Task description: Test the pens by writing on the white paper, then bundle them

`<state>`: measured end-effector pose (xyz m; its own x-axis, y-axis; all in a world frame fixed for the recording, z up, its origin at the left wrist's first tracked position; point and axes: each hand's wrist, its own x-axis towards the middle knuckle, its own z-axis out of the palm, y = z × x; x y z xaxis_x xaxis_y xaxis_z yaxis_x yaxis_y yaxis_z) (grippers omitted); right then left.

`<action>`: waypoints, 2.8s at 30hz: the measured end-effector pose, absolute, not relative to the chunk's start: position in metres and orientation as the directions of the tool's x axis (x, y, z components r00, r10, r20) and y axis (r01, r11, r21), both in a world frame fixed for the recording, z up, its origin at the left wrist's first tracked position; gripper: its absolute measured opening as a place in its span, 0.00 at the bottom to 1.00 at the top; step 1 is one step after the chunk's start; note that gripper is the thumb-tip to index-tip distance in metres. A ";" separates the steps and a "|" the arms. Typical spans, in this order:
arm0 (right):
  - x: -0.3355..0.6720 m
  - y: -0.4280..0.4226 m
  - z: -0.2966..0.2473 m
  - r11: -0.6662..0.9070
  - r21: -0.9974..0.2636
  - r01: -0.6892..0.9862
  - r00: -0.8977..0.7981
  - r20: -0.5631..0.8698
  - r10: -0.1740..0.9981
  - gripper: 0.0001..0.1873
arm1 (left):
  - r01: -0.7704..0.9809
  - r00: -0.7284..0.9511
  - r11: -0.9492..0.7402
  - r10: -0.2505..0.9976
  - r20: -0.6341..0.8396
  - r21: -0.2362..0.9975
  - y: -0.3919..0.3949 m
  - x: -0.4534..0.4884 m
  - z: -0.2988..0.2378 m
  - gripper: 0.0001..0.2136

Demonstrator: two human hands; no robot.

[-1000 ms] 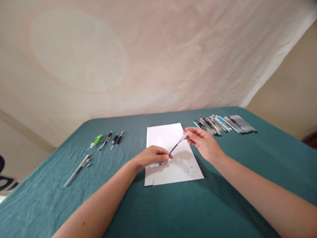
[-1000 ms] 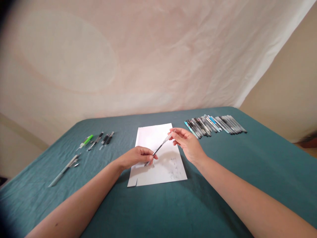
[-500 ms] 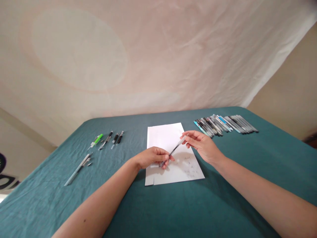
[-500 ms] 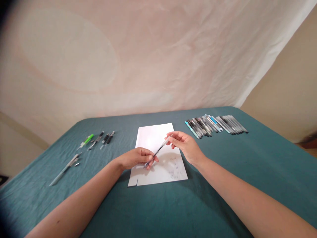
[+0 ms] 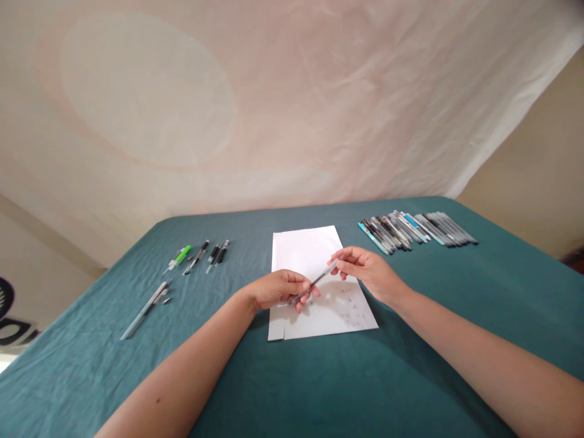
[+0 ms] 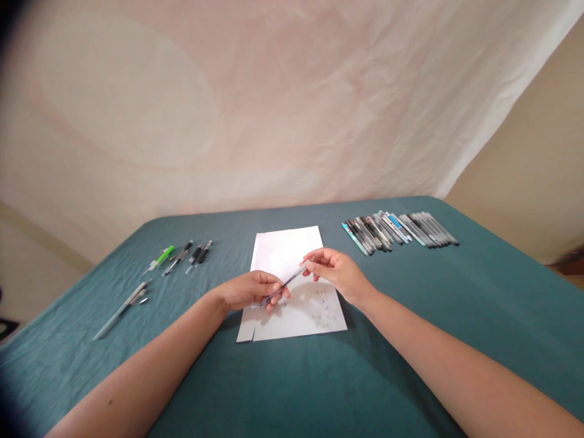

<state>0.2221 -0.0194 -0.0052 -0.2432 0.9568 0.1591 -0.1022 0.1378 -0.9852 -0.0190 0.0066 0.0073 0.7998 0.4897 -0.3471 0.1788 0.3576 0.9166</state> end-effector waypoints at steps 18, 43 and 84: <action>0.220 -0.029 -0.014 0.504 -0.576 0.643 -0.277 0.439 0.855 0.06 | -0.079 0.427 0.365 0.853 -0.300 0.928 0.023 -0.019 -0.012 0.12; 0.213 -0.032 -0.021 0.385 -0.559 0.734 -0.206 0.357 0.911 0.11 | -0.450 0.235 0.393 0.918 -0.318 0.802 0.009 0.004 -0.013 0.08; 0.213 -0.033 -0.021 0.419 -0.444 0.792 -0.277 0.350 0.895 0.12 | -0.441 0.234 0.392 0.919 -0.318 0.807 0.010 0.004 -0.016 0.10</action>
